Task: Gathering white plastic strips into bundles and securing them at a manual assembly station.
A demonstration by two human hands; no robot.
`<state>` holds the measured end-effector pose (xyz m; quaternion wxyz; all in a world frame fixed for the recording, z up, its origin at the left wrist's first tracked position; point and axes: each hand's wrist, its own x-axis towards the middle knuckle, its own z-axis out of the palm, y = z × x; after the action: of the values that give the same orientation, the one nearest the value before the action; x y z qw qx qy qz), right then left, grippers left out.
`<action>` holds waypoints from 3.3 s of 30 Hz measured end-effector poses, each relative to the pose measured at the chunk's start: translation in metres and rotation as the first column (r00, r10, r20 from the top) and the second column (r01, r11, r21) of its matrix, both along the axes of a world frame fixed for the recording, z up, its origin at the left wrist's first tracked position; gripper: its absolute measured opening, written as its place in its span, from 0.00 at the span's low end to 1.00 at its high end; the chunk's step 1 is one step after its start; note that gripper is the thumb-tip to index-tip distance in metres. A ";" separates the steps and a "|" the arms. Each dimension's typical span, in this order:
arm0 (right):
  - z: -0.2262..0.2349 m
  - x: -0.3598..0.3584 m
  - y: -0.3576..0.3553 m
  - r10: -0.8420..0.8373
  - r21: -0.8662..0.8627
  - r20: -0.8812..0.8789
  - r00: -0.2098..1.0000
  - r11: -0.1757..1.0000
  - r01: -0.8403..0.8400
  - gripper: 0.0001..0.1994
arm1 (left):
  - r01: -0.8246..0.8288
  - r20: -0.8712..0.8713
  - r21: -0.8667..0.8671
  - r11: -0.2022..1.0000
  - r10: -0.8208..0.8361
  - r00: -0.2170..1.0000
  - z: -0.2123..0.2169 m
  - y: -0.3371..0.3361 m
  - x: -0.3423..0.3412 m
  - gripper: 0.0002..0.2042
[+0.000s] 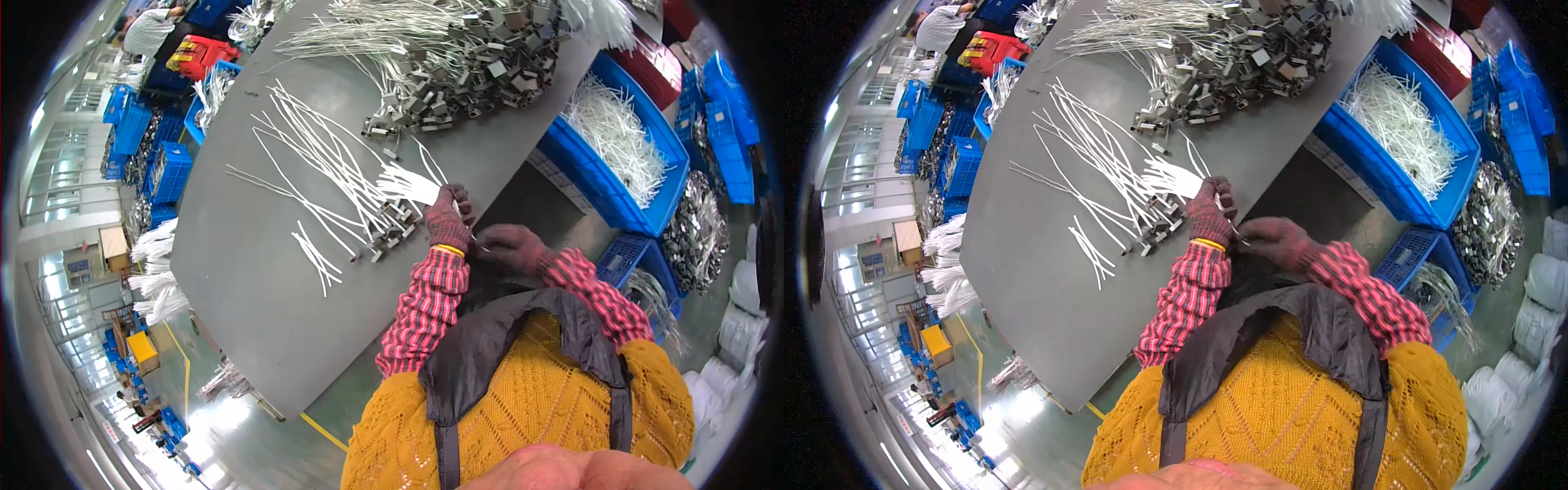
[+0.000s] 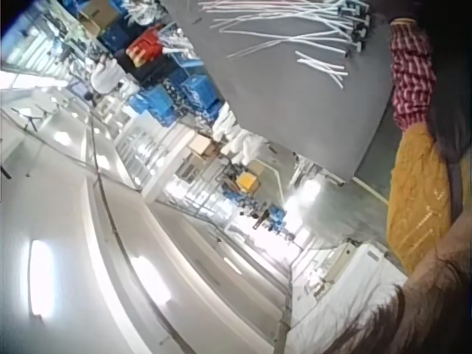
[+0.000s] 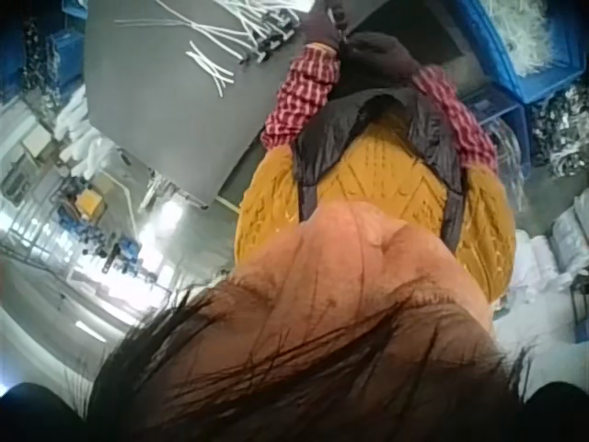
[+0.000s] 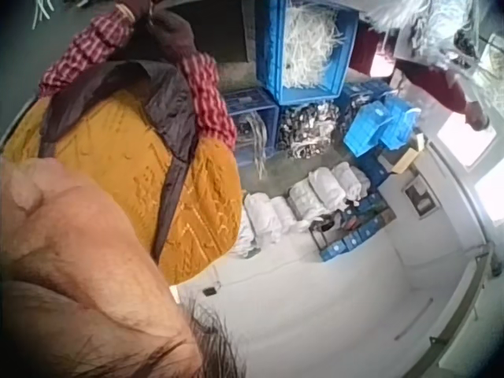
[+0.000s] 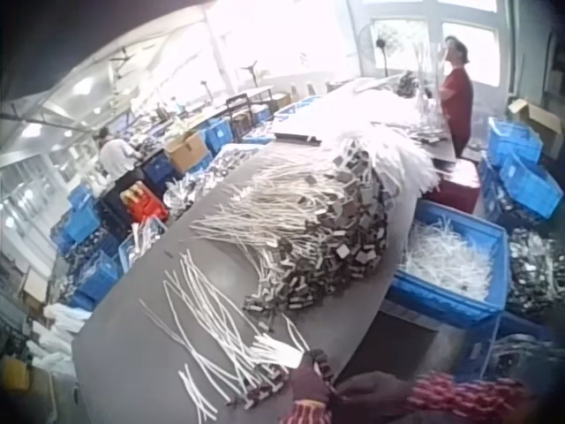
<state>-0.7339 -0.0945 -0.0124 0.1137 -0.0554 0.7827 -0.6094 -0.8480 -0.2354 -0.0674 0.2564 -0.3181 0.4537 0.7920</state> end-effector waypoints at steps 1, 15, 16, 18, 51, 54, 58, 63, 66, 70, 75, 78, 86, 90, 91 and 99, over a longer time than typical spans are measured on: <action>0.013 0.018 0.015 0.019 -0.138 0.216 0.976 0.990 0.011 0.11 | 0.003 0.004 -0.005 1.000 -0.003 1.000 -0.003 0.006 -0.001 0.08; -0.074 0.362 0.304 -0.795 0.521 0.452 0.405 0.604 0.604 0.14 | -0.310 -0.225 0.233 0.922 0.362 0.905 -0.004 0.007 -0.020 0.15; -0.076 0.363 0.307 -0.800 0.510 0.433 0.415 0.597 0.620 0.14 | -0.337 -0.239 0.219 0.916 0.385 0.892 -0.003 0.002 -0.022 0.16; -0.077 0.361 0.311 -0.806 0.499 0.412 0.426 0.590 0.635 0.13 | -0.347 -0.261 0.205 0.915 0.393 0.882 0.003 -0.002 -0.023 0.14; -0.020 -0.267 -0.052 0.019 0.856 -0.236 0.972 0.477 0.198 0.12 | -0.171 -0.270 -0.917 0.360 -0.245 0.931 -0.001 -0.163 -0.036 0.12; -0.032 -0.232 -0.055 -0.115 0.587 -0.199 0.973 0.782 0.212 0.13 | -0.222 -0.322 -0.200 0.954 0.150 0.935 0.046 -0.161 -0.031 0.10; -0.025 -0.122 -0.056 -0.228 -0.135 0.201 0.953 0.957 0.257 0.12 | 0.009 -0.196 0.075 0.997 0.006 0.981 0.026 -0.117 -0.028 0.11; 0.034 -0.065 -0.036 -0.123 -0.227 0.404 0.906 0.947 0.229 0.18 | 0.122 -0.518 -0.279 0.953 -0.256 0.816 0.032 -0.017 -0.016 0.12; -0.011 -0.024 -0.007 0.002 0.424 -0.342 0.940 0.893 0.152 0.15 | -0.037 0.015 0.002 0.999 0.037 0.999 0.021 0.015 -0.036 0.10; 0.007 0.023 0.008 -0.282 0.060 0.058 0.958 0.959 0.278 0.13 | -0.223 -0.058 0.012 0.975 0.223 0.973 0.008 0.048 -0.052 0.06; 0.001 0.093 0.069 -0.581 -0.070 0.407 0.705 0.750 0.658 0.10 | -0.198 -0.188 0.105 0.975 0.215 0.958 -0.022 0.040 -0.089 0.07; 0.007 0.152 0.125 -0.655 0.126 0.369 0.660 0.739 0.662 0.10 | -0.275 -0.122 0.131 0.952 0.291 0.949 -0.026 0.020 -0.103 0.08; -0.063 0.344 0.247 -0.821 0.301 0.487 0.298 0.478 0.825 0.09 | -0.264 -0.197 0.181 0.947 0.298 0.934 -0.007 0.039 -0.064 0.10; -0.057 0.363 0.255 -0.834 0.274 0.494 0.247 0.419 0.866 0.09 | -0.291 -0.206 0.143 0.946 0.316 0.926 0.004 0.034 -0.059 0.10; -0.057 0.368 0.257 -0.819 0.270 0.524 0.233 0.419 0.867 0.10 | -0.285 -0.225 0.155 0.946 0.315 0.922 0.008 0.035 -0.057 0.10; -0.088 0.363 0.257 -0.805 0.223 0.513 0.298 0.461 0.859 0.09 | -0.280 -0.193 0.145 0.949 0.305 0.933 0.024 0.037 -0.042 0.10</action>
<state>-0.3704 0.1629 -0.1008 -0.0001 0.5310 0.5967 -0.6017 -0.8900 -0.1985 -0.0434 0.1034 -0.2800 0.3795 0.8757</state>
